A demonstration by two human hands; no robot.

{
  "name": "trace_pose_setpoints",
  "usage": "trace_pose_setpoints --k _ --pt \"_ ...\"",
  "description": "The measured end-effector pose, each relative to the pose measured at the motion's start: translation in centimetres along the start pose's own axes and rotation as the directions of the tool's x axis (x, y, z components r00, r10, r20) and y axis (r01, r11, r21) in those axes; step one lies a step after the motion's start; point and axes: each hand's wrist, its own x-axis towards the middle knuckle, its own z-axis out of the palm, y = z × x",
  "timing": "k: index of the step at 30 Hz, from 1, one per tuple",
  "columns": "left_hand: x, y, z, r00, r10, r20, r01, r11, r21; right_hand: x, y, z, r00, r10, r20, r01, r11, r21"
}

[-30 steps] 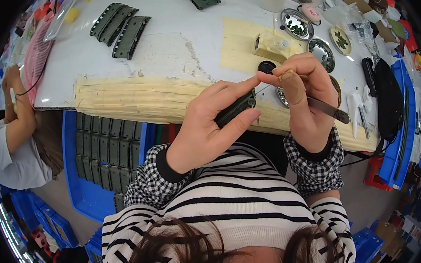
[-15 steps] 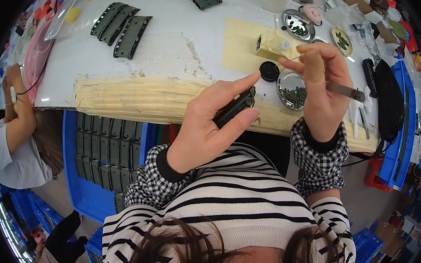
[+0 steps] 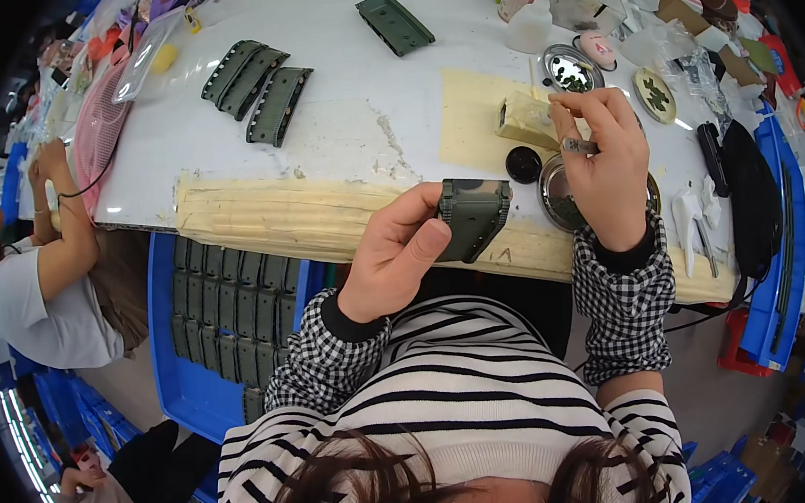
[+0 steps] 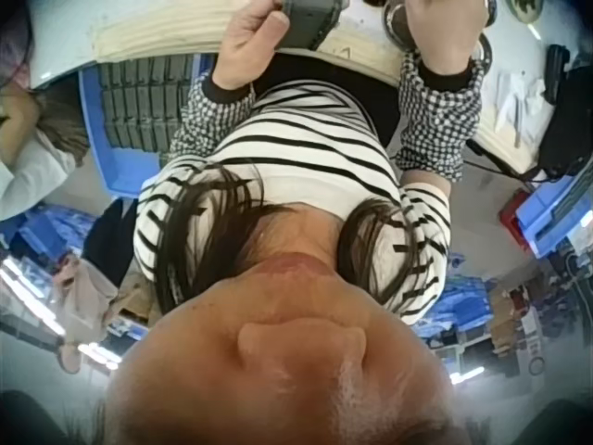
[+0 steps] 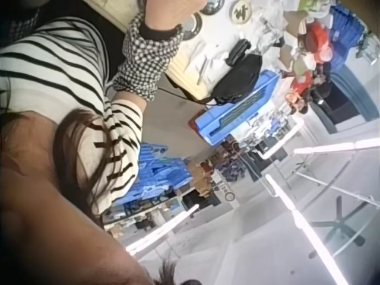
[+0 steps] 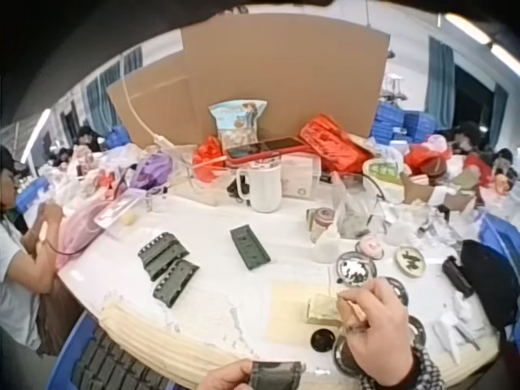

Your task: Assembling plastic model tanks at a workshop table using an assembly tool.

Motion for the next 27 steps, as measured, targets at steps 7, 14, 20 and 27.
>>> trace_pose_setpoints --k 7,14,20,27 --pt "0.3 3.0 -0.5 0.937 -0.264 -0.228 0.253 0.964 -0.077 -0.3 -1.8 -1.8 0.991 0.069 -0.111 -0.060 0.995 0.086" --pt "3.5 4.4 -6.5 0.892 0.343 -0.294 0.127 0.434 0.892 -2.4 -1.8 -4.4 0.990 0.067 -0.122 -0.052 0.991 0.124" --pt "5.1 5.1 -8.7 0.881 0.440 -0.174 0.172 0.045 0.984 -3.7 -1.5 -5.6 0.989 0.116 -0.086 -0.101 0.981 0.164" --pt "7.2 6.0 -10.0 0.822 0.534 0.198 0.070 -0.440 0.895 -5.0 -1.2 -6.2 0.985 0.157 -0.070 -0.144 0.976 0.164"
